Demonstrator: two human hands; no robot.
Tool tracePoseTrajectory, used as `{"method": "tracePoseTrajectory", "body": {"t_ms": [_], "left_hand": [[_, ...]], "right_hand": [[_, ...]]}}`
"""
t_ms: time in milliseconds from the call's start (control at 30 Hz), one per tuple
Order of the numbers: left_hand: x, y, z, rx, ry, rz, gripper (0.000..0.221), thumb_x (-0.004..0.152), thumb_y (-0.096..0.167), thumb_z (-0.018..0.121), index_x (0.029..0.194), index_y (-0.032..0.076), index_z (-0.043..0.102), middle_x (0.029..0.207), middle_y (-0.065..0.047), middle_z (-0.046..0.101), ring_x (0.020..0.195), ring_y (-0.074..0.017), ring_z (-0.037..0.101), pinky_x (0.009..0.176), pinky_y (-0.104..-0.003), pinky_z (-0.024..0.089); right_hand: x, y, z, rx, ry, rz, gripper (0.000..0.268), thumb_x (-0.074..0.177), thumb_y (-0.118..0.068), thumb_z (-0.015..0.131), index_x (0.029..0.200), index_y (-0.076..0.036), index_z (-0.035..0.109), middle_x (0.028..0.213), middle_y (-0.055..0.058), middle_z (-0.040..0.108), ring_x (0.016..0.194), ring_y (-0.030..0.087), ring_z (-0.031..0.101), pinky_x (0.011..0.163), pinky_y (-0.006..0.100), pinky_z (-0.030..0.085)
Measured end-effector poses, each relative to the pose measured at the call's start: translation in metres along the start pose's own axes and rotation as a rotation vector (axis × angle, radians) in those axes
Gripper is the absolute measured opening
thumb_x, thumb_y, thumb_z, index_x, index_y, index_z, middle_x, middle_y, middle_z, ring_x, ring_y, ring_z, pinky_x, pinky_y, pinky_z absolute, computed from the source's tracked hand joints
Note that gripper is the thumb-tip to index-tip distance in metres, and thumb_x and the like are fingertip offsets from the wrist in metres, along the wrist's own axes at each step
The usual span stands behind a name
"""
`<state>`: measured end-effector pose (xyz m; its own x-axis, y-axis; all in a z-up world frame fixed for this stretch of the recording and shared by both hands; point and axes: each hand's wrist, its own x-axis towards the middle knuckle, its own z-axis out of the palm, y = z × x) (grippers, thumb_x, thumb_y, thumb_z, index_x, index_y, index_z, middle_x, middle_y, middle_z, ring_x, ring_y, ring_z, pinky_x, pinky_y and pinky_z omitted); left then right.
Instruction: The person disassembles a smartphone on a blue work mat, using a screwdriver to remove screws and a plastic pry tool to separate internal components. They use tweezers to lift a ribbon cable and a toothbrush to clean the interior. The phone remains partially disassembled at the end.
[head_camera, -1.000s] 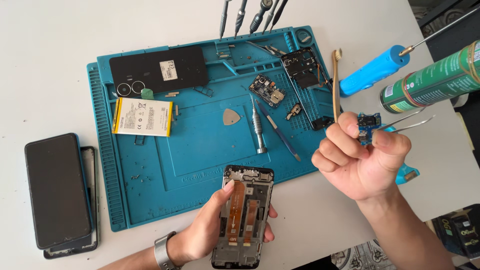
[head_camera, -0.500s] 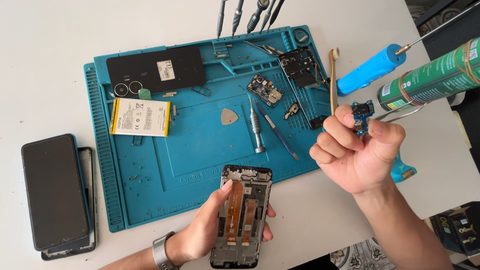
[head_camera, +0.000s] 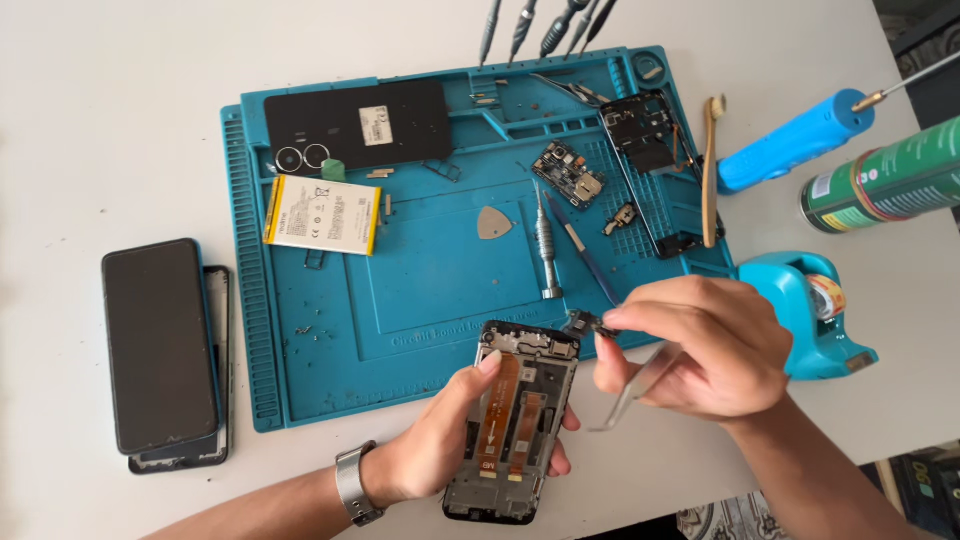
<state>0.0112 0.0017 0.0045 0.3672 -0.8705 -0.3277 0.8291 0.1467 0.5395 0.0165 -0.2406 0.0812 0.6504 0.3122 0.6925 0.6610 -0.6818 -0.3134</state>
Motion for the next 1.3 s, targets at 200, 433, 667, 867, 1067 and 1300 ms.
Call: {"method": "tracePoseTrajectory", "body": {"t_ms": [200,433,667,867,1067,1300], "left_hand": [[0.000,0.007,0.003,-0.028,-0.070,-0.029,0.071,0.103,0.062,0.027,0.147,0.008,0.042,0.120,-0.018,0.065,0.092,-0.0271,0.072,0.084,-0.040,0.060],[-0.010,0.053,0.007,0.414,-0.094,-0.248,0.063,0.101,0.055,0.052,0.121,-0.004,0.060,0.094,-0.016,0.069,0.074,-0.0247,0.071,0.062,-0.035,0.057],[-0.017,0.107,-0.011,1.427,0.310,0.057,0.073,0.074,0.061,0.077,0.106,-0.001,0.059,0.074,-0.013,0.074,0.060,-0.0206,0.076,0.051,-0.033,0.059],[-0.018,0.129,-0.022,1.593,0.276,0.066,0.085,0.055,0.059,0.088,0.112,0.000,0.067,0.083,-0.017,0.080,0.063,-0.0242,0.079,0.058,-0.030,0.062],[-0.011,0.117,-0.021,1.831,0.311,0.367,0.111,0.050,0.046,0.100,0.135,-0.003,0.047,0.111,-0.024,0.070,0.097,-0.0340,0.071,0.080,-0.040,0.059],[-0.006,0.112,-0.017,1.829,0.321,0.293,0.107,0.062,0.026,0.092,0.150,0.005,0.034,0.121,-0.018,0.067,0.127,-0.0331,0.057,0.099,-0.042,0.053]], "right_hand": [[0.004,0.005,0.008,0.080,-0.089,0.100,0.024,0.078,-0.002,0.084,0.098,-0.004,0.071,0.086,0.005,0.070,0.071,0.011,0.068,0.058,0.021,0.051],[0.028,0.028,0.038,0.258,-0.368,0.338,0.023,0.078,-0.005,0.084,0.098,-0.005,0.074,0.087,0.003,0.074,0.057,0.010,0.062,0.047,0.025,0.045],[0.049,0.043,0.082,0.211,-0.442,0.148,0.016,0.083,-0.006,0.082,0.098,-0.004,0.076,0.092,0.007,0.076,0.074,0.018,0.072,0.063,0.030,0.055],[0.043,0.057,0.089,0.258,-0.421,0.200,0.017,0.087,-0.014,0.080,0.102,-0.007,0.077,0.103,0.005,0.078,0.088,0.018,0.077,0.075,0.028,0.060],[0.032,0.060,0.068,0.096,-0.414,0.163,0.033,0.077,-0.019,0.086,0.105,-0.006,0.076,0.114,0.010,0.072,0.101,0.024,0.072,0.084,0.034,0.058],[0.030,0.074,0.043,0.107,-0.443,0.215,0.039,0.075,-0.010,0.082,0.112,-0.006,0.073,0.126,0.012,0.066,0.111,0.026,0.068,0.089,0.035,0.056]]}}
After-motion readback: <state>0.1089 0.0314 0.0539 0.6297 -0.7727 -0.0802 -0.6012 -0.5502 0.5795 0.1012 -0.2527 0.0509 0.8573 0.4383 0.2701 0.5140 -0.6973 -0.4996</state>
